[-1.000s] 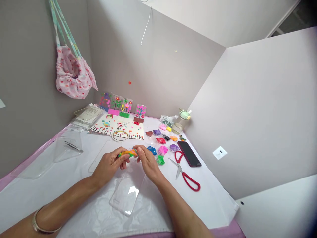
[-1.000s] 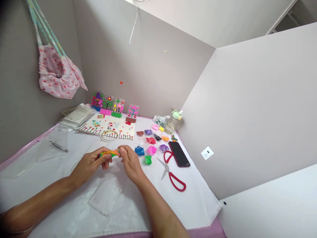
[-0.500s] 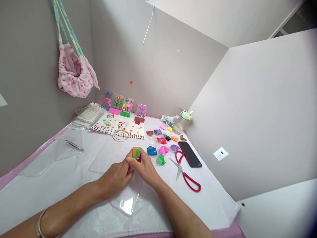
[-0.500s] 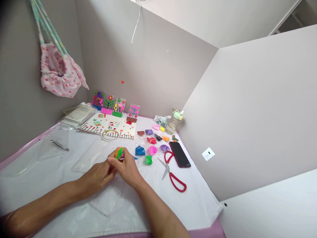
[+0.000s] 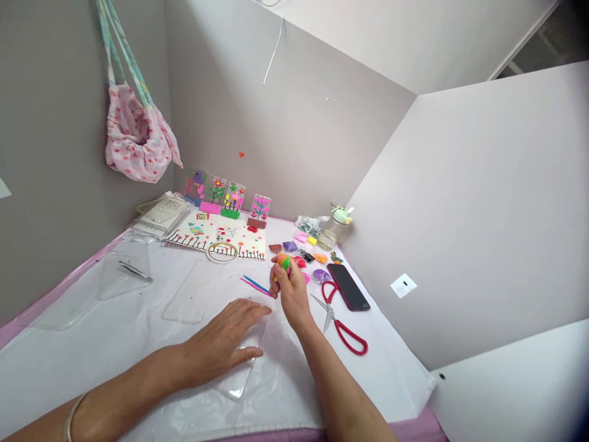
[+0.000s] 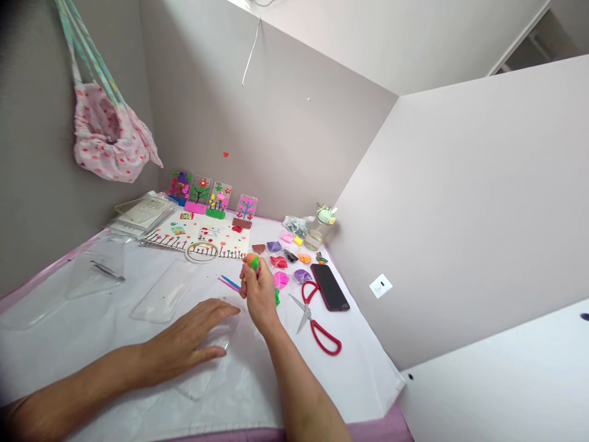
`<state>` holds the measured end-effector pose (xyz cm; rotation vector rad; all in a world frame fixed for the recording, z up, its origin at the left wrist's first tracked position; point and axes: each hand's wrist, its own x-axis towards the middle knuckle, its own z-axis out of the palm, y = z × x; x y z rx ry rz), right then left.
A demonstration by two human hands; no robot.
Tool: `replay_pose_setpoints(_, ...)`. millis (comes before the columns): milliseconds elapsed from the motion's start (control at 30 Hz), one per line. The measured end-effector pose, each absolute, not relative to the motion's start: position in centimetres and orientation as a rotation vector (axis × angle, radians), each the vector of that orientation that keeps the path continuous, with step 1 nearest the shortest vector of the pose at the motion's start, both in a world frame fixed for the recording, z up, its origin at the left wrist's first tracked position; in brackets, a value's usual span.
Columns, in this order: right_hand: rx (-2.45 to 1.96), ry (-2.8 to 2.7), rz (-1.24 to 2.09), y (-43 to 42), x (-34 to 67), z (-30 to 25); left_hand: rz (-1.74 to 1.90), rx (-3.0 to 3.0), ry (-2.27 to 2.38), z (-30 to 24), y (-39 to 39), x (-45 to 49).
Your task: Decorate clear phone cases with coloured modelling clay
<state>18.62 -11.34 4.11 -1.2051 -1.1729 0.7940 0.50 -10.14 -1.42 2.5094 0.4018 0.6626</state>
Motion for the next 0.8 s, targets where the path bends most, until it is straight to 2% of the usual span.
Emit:
replay_pose_setpoints(133,-1.256,-1.223,0.815,-12.9,19.6,6.1,0.586,2.623,0.404,-2.7,-10.3,0.6)
replay_pose_setpoints(300,-1.387,-1.420,0.745,-18.0,20.4,7.6,0.614,2.682,0.680,-3.9,-7.5,0.3)
replay_pose_setpoints(400,-1.569,-1.722,0.549,-21.8,19.9,5.8,0.646,2.684,0.801,-3.9,-5.4,-0.6)
replay_pose_setpoints(467,-1.649,-1.931,0.500,-23.7,19.2,3.4,0.667,2.678,0.832,-3.4,-4.4,-1.3)
replay_pose_setpoints(533,-1.684,-2.150,0.316,-24.6,18.3,0.9,0.695,2.667,0.829,-2.6,-4.1,-1.8)
replay_pose_setpoints(633,-1.764,-2.283,0.155,-23.3,16.7,-1.0,0.749,2.642,0.791,-1.0,-4.2,-1.6)
replay_pose_setpoints(800,-1.823,-2.295,0.261,-18.0,14.9,0.6,0.842,2.564,0.737,0.9,-4.7,0.6)
